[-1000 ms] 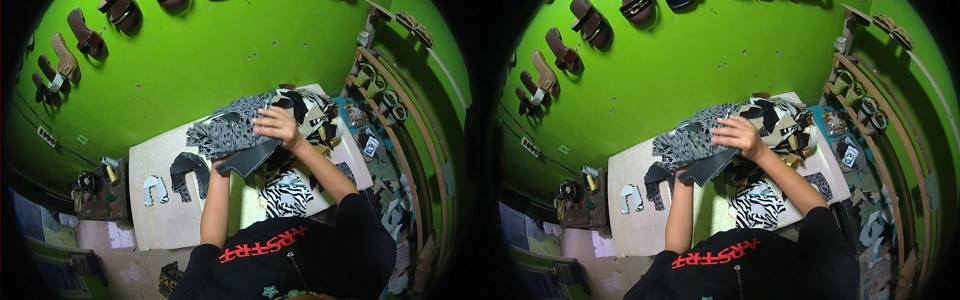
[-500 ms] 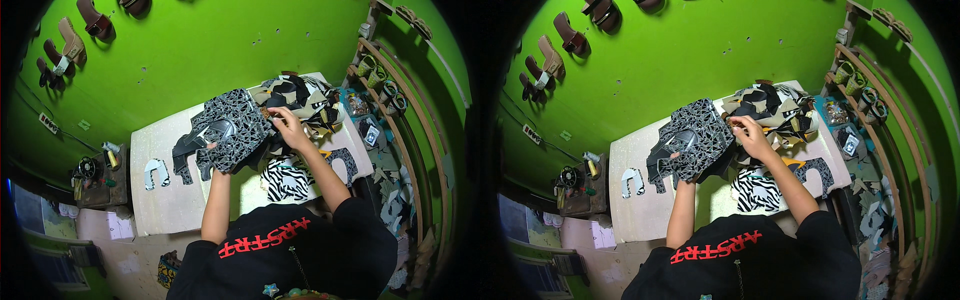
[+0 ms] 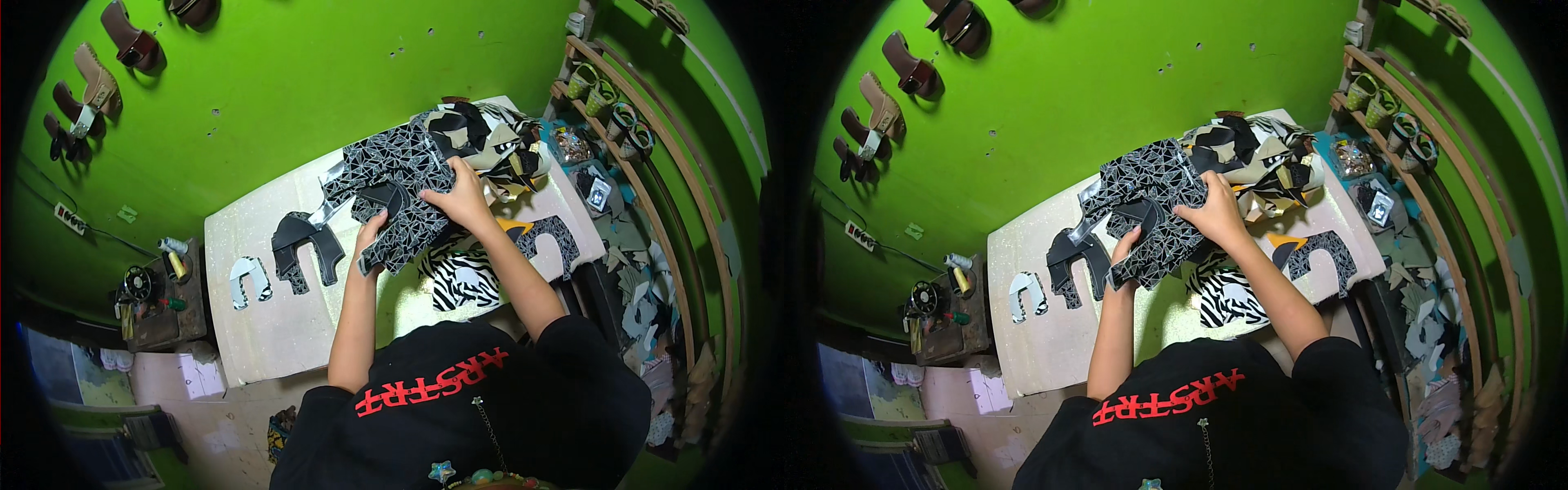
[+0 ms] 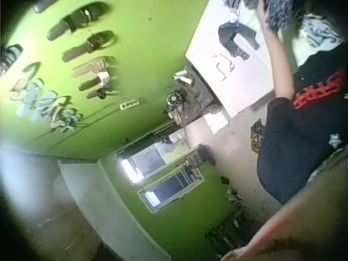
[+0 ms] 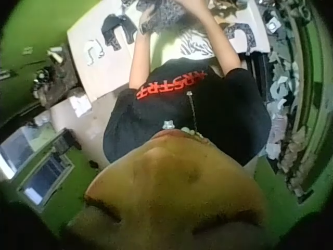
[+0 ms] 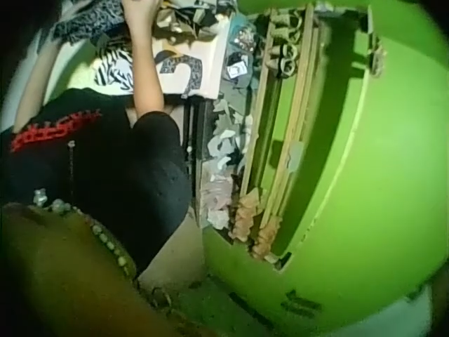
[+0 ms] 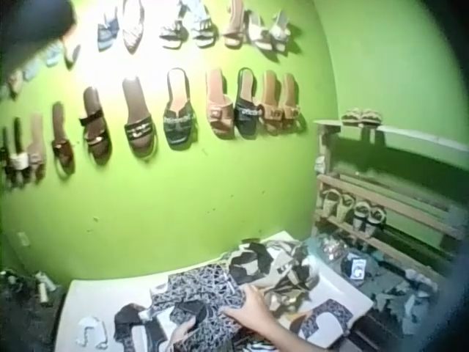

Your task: Sorting and inspecting cut shoe upper pattern pieces by matching material and design.

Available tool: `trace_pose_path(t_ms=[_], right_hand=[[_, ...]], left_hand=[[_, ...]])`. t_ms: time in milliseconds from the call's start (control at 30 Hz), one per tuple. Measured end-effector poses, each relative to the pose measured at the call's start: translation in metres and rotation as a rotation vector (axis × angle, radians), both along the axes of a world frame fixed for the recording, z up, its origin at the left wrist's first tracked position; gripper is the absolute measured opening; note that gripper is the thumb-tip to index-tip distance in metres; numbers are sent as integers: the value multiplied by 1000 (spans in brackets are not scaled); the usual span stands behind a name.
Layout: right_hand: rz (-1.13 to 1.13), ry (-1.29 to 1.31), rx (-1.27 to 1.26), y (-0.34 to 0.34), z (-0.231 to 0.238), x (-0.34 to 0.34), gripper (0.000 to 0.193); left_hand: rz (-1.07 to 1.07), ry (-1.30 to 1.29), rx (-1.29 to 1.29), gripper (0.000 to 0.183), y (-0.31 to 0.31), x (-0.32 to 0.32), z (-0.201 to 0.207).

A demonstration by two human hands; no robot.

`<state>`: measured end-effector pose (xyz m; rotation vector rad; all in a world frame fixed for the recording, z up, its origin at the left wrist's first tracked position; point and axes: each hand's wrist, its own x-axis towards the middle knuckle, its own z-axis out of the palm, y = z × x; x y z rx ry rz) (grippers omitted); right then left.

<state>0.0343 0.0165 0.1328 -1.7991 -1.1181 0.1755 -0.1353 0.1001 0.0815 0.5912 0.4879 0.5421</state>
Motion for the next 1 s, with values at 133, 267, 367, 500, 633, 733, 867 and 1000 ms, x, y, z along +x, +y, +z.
trace_pose_path(t_ms=[133,267,367,500,633,733,867,1000], right_hand=[[-69,-186,177,-2,-2,0,36],[140,363,429,2,-16,13,26],[185,491,459,-1,-14,17,25],[230,843,524,-9,-9,29,28],[248,914,647,-33,-6,57,30],[270,929,736,-64,0,86,27],[-5,679,879,-113,1,140,21],[-128,310,540,-189,11,189,18]], left_hand=[[48,-50,16,35,-3,11,6],[-155,-231,-232,42,6,1,-2],[11,-363,-226,38,-4,0,8],[170,-226,-132,38,-2,-4,0],[115,-261,-57,34,-2,-6,2],[109,-317,-27,33,-3,-2,9],[39,-331,-27,34,-11,17,15],[-21,-299,-30,35,-37,42,26]])
